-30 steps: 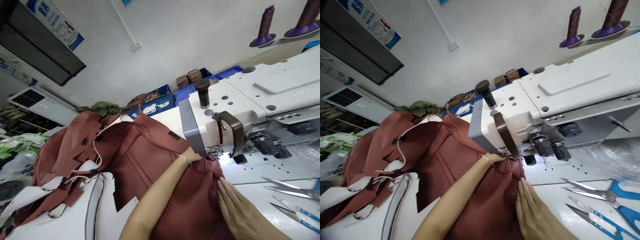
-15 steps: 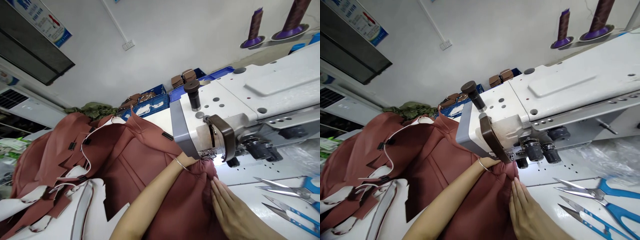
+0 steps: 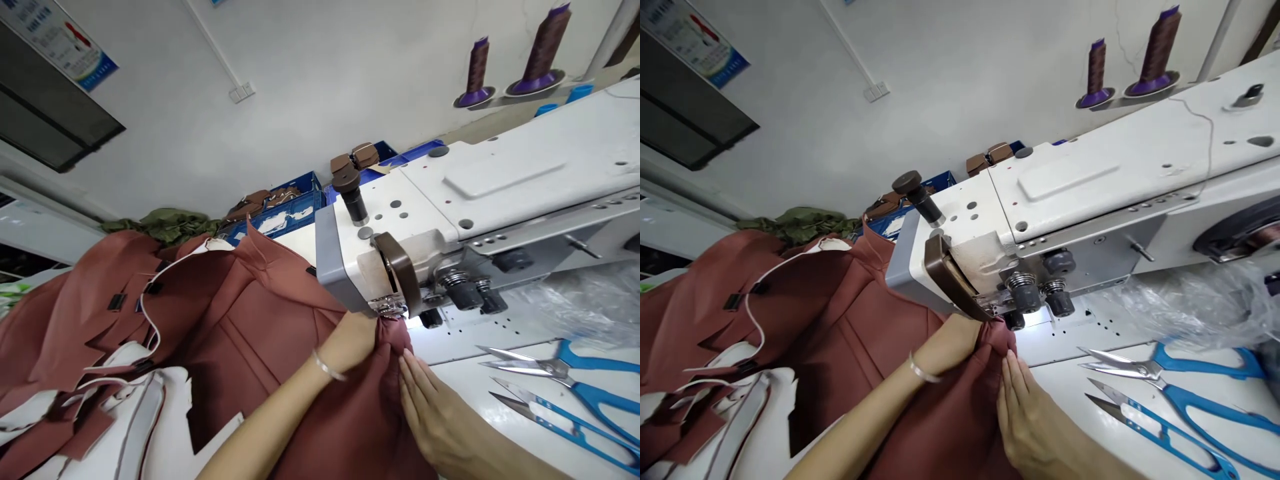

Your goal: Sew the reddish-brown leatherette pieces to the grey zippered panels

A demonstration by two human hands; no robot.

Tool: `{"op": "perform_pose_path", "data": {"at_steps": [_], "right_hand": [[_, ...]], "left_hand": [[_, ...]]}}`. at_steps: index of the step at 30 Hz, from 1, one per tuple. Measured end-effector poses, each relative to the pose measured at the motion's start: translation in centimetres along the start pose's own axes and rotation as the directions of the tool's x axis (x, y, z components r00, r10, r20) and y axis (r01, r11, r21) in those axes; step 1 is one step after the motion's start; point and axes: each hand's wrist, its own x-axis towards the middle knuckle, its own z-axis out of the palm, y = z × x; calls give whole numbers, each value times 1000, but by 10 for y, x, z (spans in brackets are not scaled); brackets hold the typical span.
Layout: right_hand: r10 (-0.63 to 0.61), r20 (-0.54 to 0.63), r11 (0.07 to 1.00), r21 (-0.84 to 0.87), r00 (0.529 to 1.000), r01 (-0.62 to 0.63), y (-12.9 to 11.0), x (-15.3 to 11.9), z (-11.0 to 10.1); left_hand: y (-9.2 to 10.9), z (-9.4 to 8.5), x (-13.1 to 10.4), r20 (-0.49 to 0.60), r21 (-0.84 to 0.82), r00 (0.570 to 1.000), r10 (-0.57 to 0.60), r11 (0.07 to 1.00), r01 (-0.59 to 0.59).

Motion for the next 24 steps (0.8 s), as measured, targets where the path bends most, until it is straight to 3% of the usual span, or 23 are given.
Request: {"op": "perform_pose_path", "data": {"at_steps": [3, 6, 9, 12, 19, 22, 24], "right_hand": [[11, -17, 1000, -16, 1000, -11, -2, -1, 4], [8, -31, 999, -35, 999, -9, -3, 0, 4], [-9, -46, 999, -42, 999, 7, -2, 0, -2], [-19, -61, 1000, -25, 998, 17, 2, 1, -6], [2, -34, 997, -80, 999, -4, 9, 5, -5], [-20, 3, 992, -127, 1000, 20, 7, 6, -3], [-48, 26, 985, -167, 999, 51, 8, 8, 2]], "left_hand": [[29, 4, -30, -8, 149, 988, 152, 978, -149], [43, 17, -38, 73, 399, 962, 264, 876, -271], [38, 30, -32, 162, 559, 968, 194, 790, -252], [29, 37, -27, 171, 577, 977, 124, 792, -201], [18, 41, -26, 93, 535, 988, 122, 831, -153], [5, 49, -29, -45, 527, 979, 198, 838, -145], [-7, 56, -28, -167, 532, 938, 305, 828, -175]]}}
